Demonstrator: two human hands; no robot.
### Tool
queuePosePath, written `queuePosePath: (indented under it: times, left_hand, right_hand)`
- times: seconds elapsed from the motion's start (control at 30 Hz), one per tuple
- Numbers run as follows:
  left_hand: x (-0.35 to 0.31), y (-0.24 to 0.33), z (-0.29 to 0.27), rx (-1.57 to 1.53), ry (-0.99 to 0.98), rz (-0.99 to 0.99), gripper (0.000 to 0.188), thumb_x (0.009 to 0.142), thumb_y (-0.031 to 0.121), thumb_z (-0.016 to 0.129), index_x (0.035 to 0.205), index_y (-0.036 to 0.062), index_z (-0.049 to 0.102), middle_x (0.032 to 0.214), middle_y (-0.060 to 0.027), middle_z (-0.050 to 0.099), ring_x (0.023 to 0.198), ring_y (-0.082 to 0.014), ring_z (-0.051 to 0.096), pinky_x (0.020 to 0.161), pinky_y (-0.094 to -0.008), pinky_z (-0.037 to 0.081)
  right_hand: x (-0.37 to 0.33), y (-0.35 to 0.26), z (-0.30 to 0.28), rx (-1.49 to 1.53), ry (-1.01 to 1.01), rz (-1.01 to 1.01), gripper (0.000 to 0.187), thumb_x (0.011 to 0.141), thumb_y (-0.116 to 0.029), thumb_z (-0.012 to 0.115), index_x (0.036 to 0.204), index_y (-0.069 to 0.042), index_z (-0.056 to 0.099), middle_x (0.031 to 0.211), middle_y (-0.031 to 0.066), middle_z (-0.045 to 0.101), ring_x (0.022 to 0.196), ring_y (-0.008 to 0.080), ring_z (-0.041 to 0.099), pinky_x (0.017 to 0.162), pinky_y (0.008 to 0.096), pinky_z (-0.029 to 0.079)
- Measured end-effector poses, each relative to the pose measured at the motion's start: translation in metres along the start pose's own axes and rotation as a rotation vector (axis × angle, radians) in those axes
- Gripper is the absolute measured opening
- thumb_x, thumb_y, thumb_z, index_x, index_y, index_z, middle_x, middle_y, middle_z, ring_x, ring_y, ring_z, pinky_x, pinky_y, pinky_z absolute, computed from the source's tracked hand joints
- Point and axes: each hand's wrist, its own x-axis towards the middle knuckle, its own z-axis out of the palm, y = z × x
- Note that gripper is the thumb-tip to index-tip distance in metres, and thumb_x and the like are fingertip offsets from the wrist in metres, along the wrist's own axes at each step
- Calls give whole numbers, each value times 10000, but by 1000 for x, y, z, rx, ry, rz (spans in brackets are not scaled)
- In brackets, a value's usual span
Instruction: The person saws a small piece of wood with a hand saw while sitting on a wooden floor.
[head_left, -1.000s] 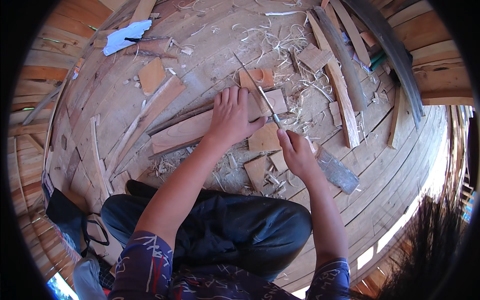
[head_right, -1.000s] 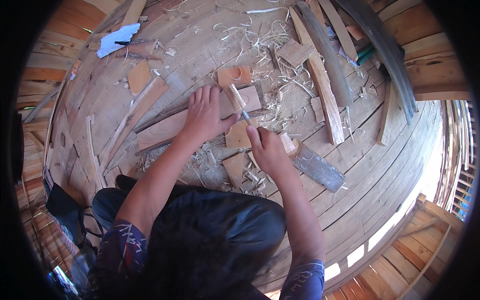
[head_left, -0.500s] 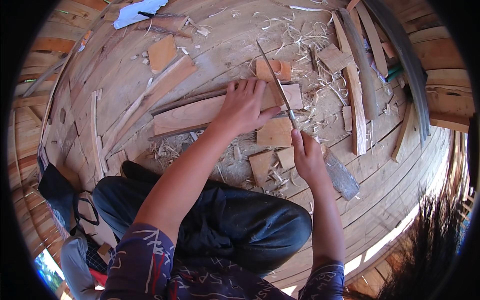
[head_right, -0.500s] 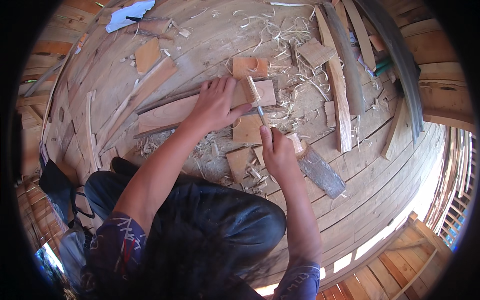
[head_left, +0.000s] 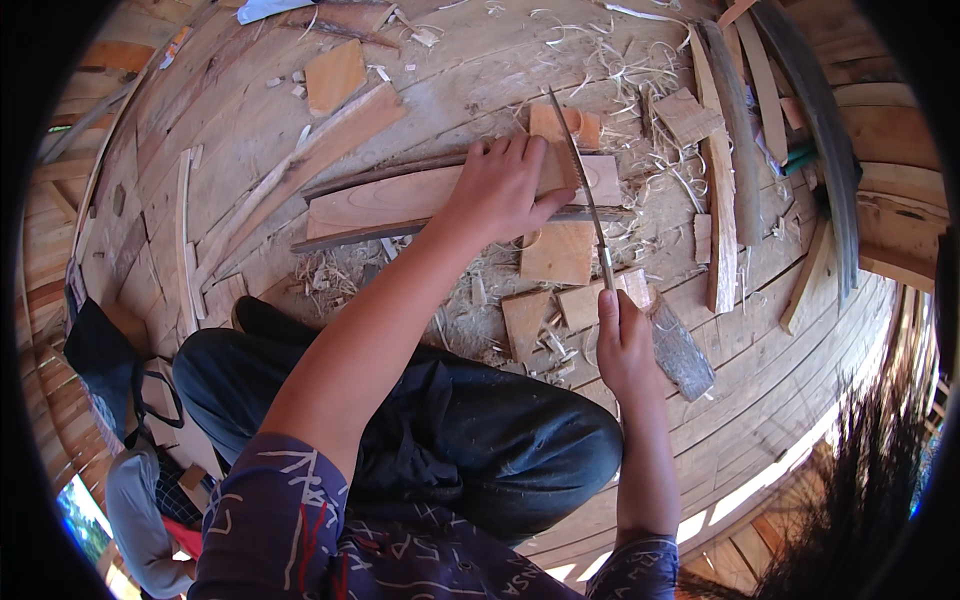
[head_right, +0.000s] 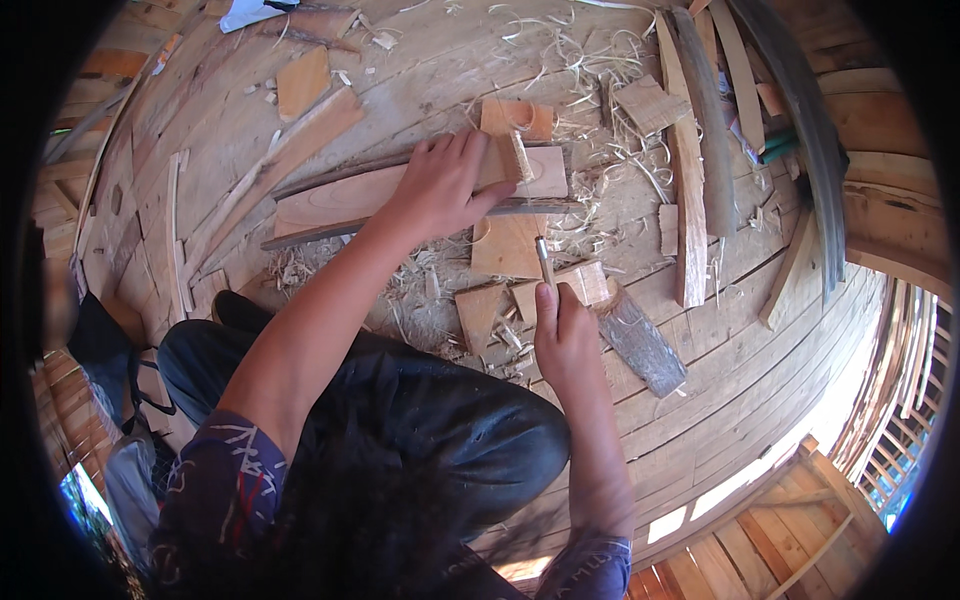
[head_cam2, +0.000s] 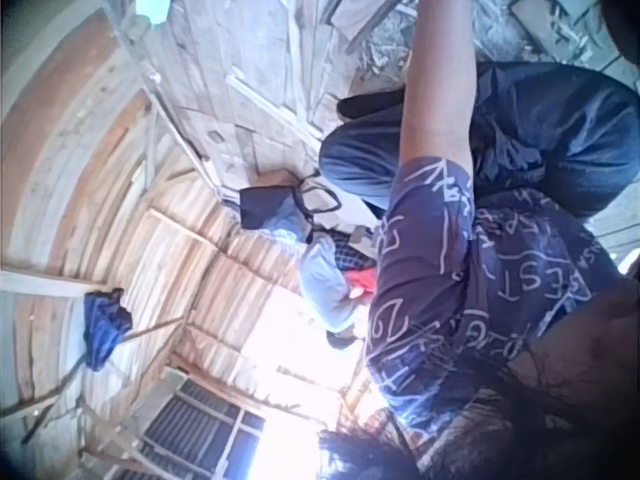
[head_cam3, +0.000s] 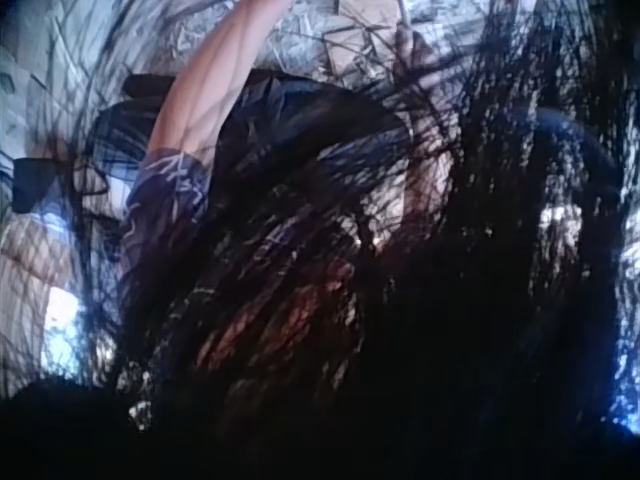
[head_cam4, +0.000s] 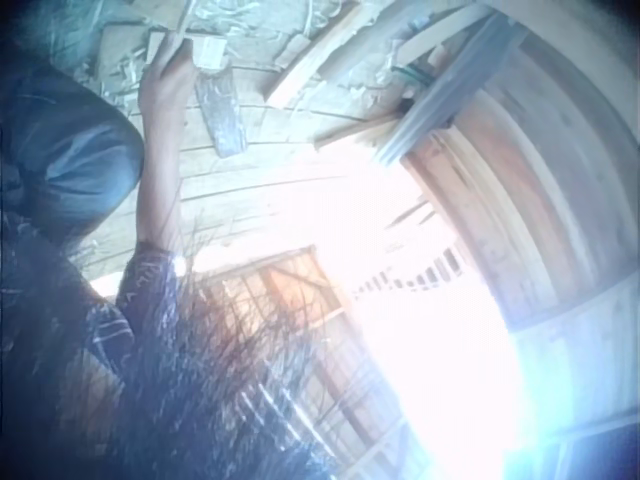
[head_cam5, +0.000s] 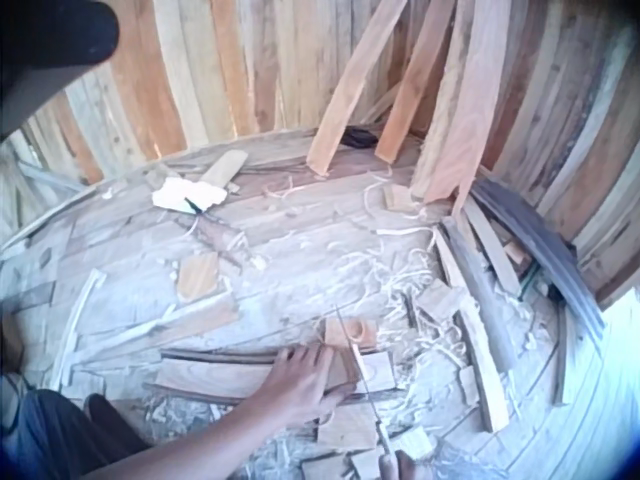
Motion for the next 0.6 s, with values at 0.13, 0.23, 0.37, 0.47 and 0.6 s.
queuePosePath:
  times: [0.13, 0.23, 0.37, 0.47, 0.6]
  left_hand:
    - [0, 0, 2, 34, 44, 41, 602, 860, 486, 640, 1162, -17, 502, 1091, -198, 598, 1040, -362, 583, 907, -467, 397]
    - [1, -1, 2, 13, 12, 28, 601, 861, 482, 641, 1165, -18, 502, 1105, -201, 593, 1058, -359, 577, 923, -459, 391]
    - [-2, -4, 1, 16, 50, 67, 605, 863, 483, 639, 1170, -20, 502, 1124, -205, 586, 1073, -362, 570, 938, -455, 381]
    - [-4, -4, 2, 19, 81, 82, 614, 865, 492, 635, 1171, -23, 501, 1127, -210, 587, 1073, -364, 569, 939, -454, 381]
    - [-3, 0, 4, 1, 74, 77, 631, 868, 507, 624, 1173, -31, 496, 1112, -215, 598, 1064, -368, 574, 933, -458, 388]
  right_hand:
    - [-26, 4, -5, 55, -25, 65, 442, 1034, -329, 450, 824, 54, 522, 625, 268, 518, 608, 453, 548, 563, 481, 398]
    - [-40, 11, -8, 84, -34, 83, 448, 1034, -334, 449, 820, 53, 517, 612, 256, 505, 591, 439, 531, 558, 472, 392]
    - [-36, 7, -10, 69, -49, 83, 470, 1037, -354, 439, 819, 56, 516, 602, 249, 488, 588, 439, 513, 567, 475, 396]
    - [-18, 5, -2, 52, -37, 54, 486, 1037, -364, 436, 814, 59, 520, 623, 270, 495, 614, 464, 509, 581, 484, 401]
    - [15, 7, 7, 80, -37, 39, 523, 1037, -393, 423, 814, 67, 532, 667, 303, 512, 651, 498, 484, 599, 495, 409]
